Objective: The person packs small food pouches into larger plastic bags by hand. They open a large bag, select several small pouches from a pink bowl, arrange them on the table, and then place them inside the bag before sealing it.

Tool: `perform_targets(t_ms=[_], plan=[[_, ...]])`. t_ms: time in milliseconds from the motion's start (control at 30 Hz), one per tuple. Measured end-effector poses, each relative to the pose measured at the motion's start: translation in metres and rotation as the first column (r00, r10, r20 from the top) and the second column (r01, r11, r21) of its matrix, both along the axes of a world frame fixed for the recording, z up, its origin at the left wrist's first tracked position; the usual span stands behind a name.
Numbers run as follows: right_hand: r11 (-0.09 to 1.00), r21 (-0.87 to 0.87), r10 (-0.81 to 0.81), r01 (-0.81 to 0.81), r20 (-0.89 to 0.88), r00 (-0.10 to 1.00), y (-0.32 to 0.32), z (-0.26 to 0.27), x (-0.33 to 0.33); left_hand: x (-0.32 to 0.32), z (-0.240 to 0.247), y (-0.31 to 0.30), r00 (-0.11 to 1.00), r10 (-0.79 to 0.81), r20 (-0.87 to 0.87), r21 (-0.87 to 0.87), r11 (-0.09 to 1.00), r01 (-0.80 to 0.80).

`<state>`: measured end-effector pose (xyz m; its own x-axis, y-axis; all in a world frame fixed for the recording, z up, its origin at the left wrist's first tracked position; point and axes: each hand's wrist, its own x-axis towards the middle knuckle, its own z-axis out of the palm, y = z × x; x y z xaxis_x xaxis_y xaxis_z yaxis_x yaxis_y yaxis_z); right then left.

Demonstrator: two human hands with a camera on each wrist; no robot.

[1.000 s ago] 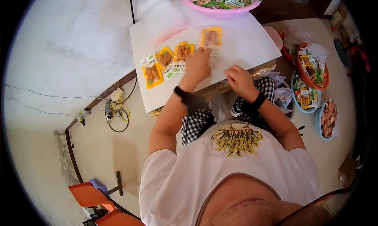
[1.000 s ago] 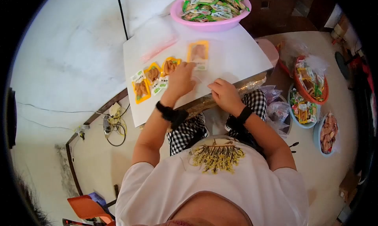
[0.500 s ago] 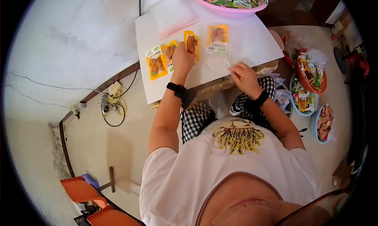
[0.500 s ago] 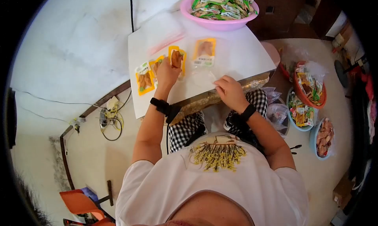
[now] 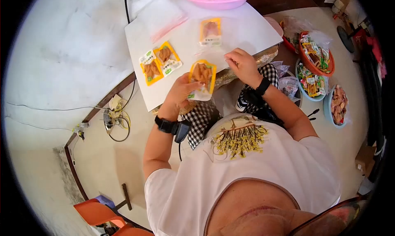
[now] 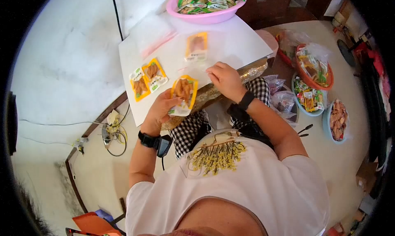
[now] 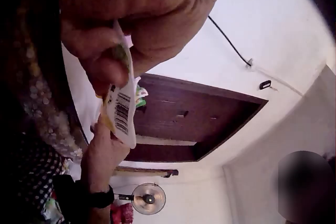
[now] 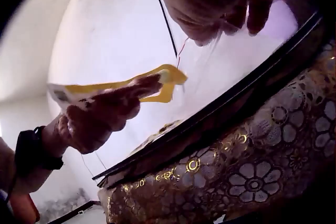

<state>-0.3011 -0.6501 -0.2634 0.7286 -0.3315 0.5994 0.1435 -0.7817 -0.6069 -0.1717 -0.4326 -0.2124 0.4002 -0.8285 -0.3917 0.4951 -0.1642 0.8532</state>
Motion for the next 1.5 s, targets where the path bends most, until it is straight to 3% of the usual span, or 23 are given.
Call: perform_targets(t_ms=[67, 200, 300, 400, 533, 633, 733, 933, 1033, 1100, 1200, 1267, 1333, 1433, 1500], plan=[[0.999, -0.043, -0.001, 0.001, -0.003, 1.0, 0.0, -0.001, 0.0, 0.008, -0.005, -0.016, 0.99, -0.14, -0.026, 0.014, 0.99, 0.14], [0.999, 0.028, 0.045, -0.044, -0.029, 0.999, 0.0, -0.002, -0.001, 0.001, 0.015, -0.056, 0.987, -0.115, 0.11, 0.153, 0.983, 0.098], [0.996, 0.062, 0.061, -0.059, -0.026, 0.998, -0.001, -0.006, -0.003, 0.008, 0.002, -0.081, 0.996, -0.022, 0.087, 0.095, 0.995, 0.013], [0.997, 0.063, 0.045, -0.046, 0.01, 0.999, -0.001, -0.003, -0.005, 0.03, -0.027, -0.102, 0.992, -0.096, 0.078, 0.035, 0.995, 0.093], [0.997, 0.074, 0.026, -0.03, 0.057, 0.998, -0.001, -0.007, -0.005, 0.018, -0.035, -0.127, 0.999, 0.031, -0.015, -0.204, 0.978, -0.034], [0.996, 0.084, 0.031, -0.036, 0.054, 0.998, -0.001, -0.01, -0.006, 0.01, -0.039, -0.127, 0.994, 0.102, -0.046, -0.187, 0.976, -0.109], [0.999, 0.021, 0.026, -0.028, 0.079, 0.997, -0.002, -0.012, -0.006, 0.023, -0.066, -0.134, 0.994, 0.046, -0.101, -0.172, 0.983, -0.063], [1.0, 0.023, 0.014, -0.016, 0.093, 0.996, -0.001, -0.019, -0.004, 0.044, -0.08, -0.174, 0.993, -0.098, 0.066, -0.133, 0.985, 0.106], [0.999, 0.053, 0.006, -0.008, 0.045, 0.999, -0.001, -0.021, -0.004, 0.037, -0.063, -0.189, 0.993, 0.03, 0.11, 0.108, 0.993, -0.042], [0.998, 0.064, -0.003, 0.001, 0.026, 1.0, -0.002, -0.023, -0.005, 0.032, -0.053, -0.193, 0.951, -0.002, 0.308, 0.038, 0.999, -0.01], [0.997, 0.062, -0.039, 0.039, 0.004, 0.999, -0.007, -0.025, -0.007, 0.033, -0.082, -0.203, 0.952, 0.074, 0.296, -0.165, 0.986, -0.025], [0.997, 0.058, -0.052, 0.055, -0.045, 0.998, -0.01, -0.024, -0.008, 0.03, -0.08, -0.181, 0.915, 0.092, 0.394, -0.25, 0.968, 0.01], [0.995, 0.088, -0.045, 0.047, -0.026, 0.999, -0.012, -0.024, -0.007, 0.018, -0.069, -0.142, 0.746, 0.018, 0.665, -0.198, 0.968, 0.153], [0.991, 0.13, -0.034, 0.036, -0.019, 0.999, -0.012, -0.023, -0.005, 0.013, -0.07, -0.092, 0.855, -0.055, 0.516, -0.148, 0.977, 0.152], [0.988, 0.157, -0.013, 0.014, -0.009, 1.0, -0.009, -0.019, -0.003, 0.008, -0.032, -0.057, 0.864, -0.073, 0.498, 0.03, 0.997, 0.067]])
